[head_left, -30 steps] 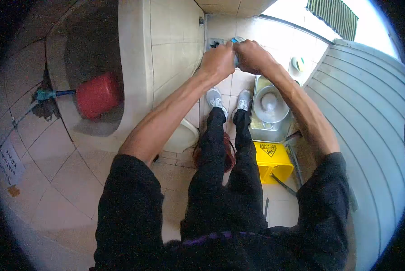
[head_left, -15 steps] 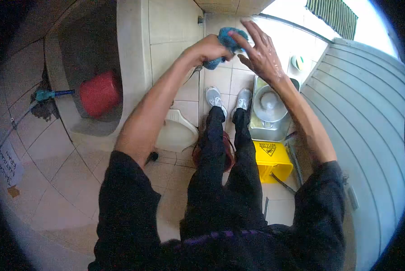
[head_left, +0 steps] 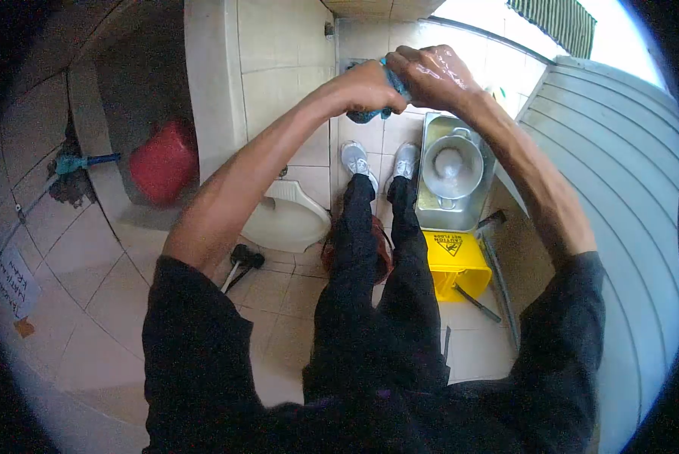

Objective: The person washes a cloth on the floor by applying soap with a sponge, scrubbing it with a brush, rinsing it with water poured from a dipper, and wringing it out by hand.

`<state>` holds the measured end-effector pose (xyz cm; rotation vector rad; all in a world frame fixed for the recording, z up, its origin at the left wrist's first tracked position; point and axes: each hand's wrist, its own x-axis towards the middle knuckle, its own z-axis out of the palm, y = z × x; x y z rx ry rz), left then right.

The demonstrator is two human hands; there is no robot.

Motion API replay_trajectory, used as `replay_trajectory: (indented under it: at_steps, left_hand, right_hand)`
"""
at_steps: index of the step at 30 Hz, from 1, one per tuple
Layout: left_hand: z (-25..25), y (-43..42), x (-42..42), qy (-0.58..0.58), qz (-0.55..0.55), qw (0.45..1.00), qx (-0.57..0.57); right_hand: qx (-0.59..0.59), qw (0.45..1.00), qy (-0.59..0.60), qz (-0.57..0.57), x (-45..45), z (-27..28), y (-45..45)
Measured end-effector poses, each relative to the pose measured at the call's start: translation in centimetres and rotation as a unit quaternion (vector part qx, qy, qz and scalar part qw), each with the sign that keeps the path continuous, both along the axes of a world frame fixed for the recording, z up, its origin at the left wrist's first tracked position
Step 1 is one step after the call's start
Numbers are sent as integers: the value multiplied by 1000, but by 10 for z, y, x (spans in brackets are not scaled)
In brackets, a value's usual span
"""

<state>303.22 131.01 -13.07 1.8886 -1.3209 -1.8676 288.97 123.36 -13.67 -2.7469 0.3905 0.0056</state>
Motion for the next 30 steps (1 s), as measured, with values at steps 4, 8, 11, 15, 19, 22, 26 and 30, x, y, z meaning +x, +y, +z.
replay_trajectory:
  at_steps: [4, 8, 11, 15, 19, 22, 26, 30]
  left_hand:
    - [-6, 7, 1, -180, -80, 976, -91]
    - [8, 10, -3, -250, -80, 960, -94]
    - [7, 7, -4, -275, -130, 940, -157]
    - [0, 1, 1, -322, -192, 882, -286]
    - [-6, -3, 9, -330, -236, 821, -401]
    - [-8, -7, 11, -347, -212, 785, -468]
    - [-10, -8, 13, -358, -209, 767, -491]
    - [-13, 9, 9, -369, -112, 762, -521]
  right_hand:
    - [48, 996, 35, -62, 5, -2, 14]
    - [115, 983, 54, -129, 7, -8, 25]
    - [186, 961, 7, -203, 1, -19, 29]
    - [323, 910, -27, -258, 1, -21, 27]
    - [456, 839, -50, -293, -2, -26, 32]
    - [537, 770, -82, -336, -1, -24, 35]
    - [595, 716, -34, -365, -8, -16, 27]
    - [629, 721, 41, -289, -11, -3, 16]
